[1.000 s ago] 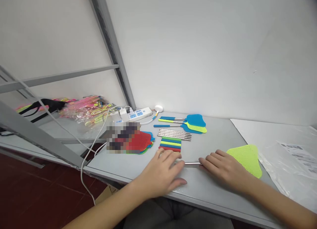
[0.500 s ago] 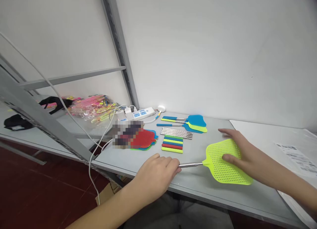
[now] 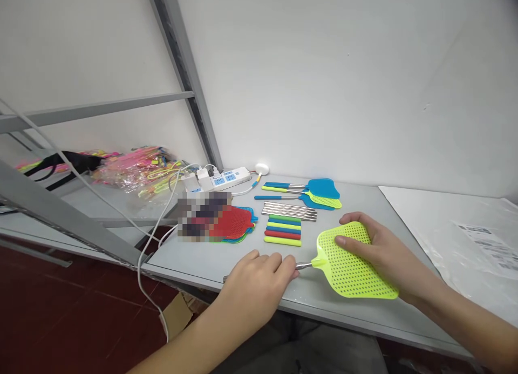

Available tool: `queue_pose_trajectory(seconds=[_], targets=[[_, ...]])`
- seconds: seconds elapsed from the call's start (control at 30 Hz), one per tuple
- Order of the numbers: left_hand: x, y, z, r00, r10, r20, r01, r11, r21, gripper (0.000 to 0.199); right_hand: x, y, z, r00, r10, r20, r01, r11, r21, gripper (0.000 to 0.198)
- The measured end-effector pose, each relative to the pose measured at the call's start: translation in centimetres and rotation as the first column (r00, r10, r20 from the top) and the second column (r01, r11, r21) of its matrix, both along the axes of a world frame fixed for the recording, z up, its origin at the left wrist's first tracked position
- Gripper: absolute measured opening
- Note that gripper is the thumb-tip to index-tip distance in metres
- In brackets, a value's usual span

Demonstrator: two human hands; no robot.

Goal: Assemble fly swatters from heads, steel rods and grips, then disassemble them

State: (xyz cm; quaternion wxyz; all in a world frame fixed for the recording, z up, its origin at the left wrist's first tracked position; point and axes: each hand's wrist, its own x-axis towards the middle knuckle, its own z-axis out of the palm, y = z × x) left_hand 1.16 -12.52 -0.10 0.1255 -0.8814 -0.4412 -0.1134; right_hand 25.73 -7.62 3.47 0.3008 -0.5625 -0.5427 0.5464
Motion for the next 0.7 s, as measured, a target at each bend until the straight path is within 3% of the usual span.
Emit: queue_pose_trajectory(seconds=[0.13, 0.27, 0.33, 0.37, 0.4, 0.43, 0.47, 0.53, 0.57, 0.6, 0.63, 0.7], targets=[[0.5, -0.1, -0.1, 1.0, -0.016, 0.016, 0.015, 1.0, 0.018, 0.008, -1.0, -0.3, 0.0, 0.992, 0.05, -0.116, -0.052, 0.998, -0.021, 0.05], [0.2, -0.1, 0.2, 0.996, -0.042, 0.082, 0.039, 0.999, 0.031, 0.012, -1.0, -0.4, 0.1, 0.987, 0.14, -0.079, -0.141, 0.99, -0.013, 0.05], [-0.1, -0.3, 0.3, 0.992, -0.052, 0.114, 0.049, 0.998, 0.028, 0.015, -0.3, -0.4, 0.1, 0.98, 0.185, 0.07, -0.192, 0.975, 0.112, 0.044], [-0.3, -0.4, 0.3, 0.991, -0.053, 0.12, 0.051, 0.999, 0.02, 0.016, 0.2, -0.4, 0.1, 0.966, 0.181, 0.182, -0.222, 0.946, 0.236, 0.038], [-0.4, -0.6, 0.2, 0.991, -0.052, 0.122, 0.051, 0.999, 0.009, 0.016, 0.8, -0.5, 0.1, 0.938, 0.165, 0.304, -0.28, 0.877, 0.389, 0.029], [-0.5, -0.8, 0.2, 0.991, -0.05, 0.126, 0.051, 0.999, -0.003, 0.015, 1.4, -0.6, 0.1, 0.893, 0.145, 0.426, -0.377, 0.757, 0.533, 0.019], [-0.5, -0.9, 0.2, 0.99, -0.047, 0.134, 0.05, 0.999, -0.012, 0.014, 2.1, -0.8, 0.2, 0.833, 0.122, 0.54, -0.498, 0.59, 0.636, 0.012], [-0.4, -1.3, 0.3, 0.987, -0.043, 0.157, 0.048, 0.998, -0.028, 0.012, 3.3, -1.5, 0.3, 0.7, 0.06, 0.712, -0.704, 0.231, 0.672, 0.02], [-0.3, -1.5, 0.4, 0.984, -0.038, 0.171, 0.045, 0.998, -0.036, 0.011, 3.8, -2.0, 0.2, 0.658, 0.004, 0.753, -0.749, 0.106, 0.654, 0.025], [-0.2, -1.6, 0.6, 0.982, -0.031, 0.187, 0.04, 0.998, -0.047, 0.011, 4.1, -2.5, 0.2, 0.646, -0.062, 0.761, -0.761, 0.031, 0.648, 0.026], [0.0, -1.7, 0.8, 0.979, -0.024, 0.204, 0.037, 0.998, -0.059, 0.011, 4.4, -3.0, 0.0, 0.654, -0.127, 0.745, -0.752, -0.008, 0.659, 0.026], [0.5, -1.8, 1.4, 0.967, -0.002, 0.256, 0.026, 0.996, -0.09, 0.012, 4.7, -3.7, -0.3, 0.693, -0.228, 0.684, -0.707, -0.031, 0.706, 0.023]])
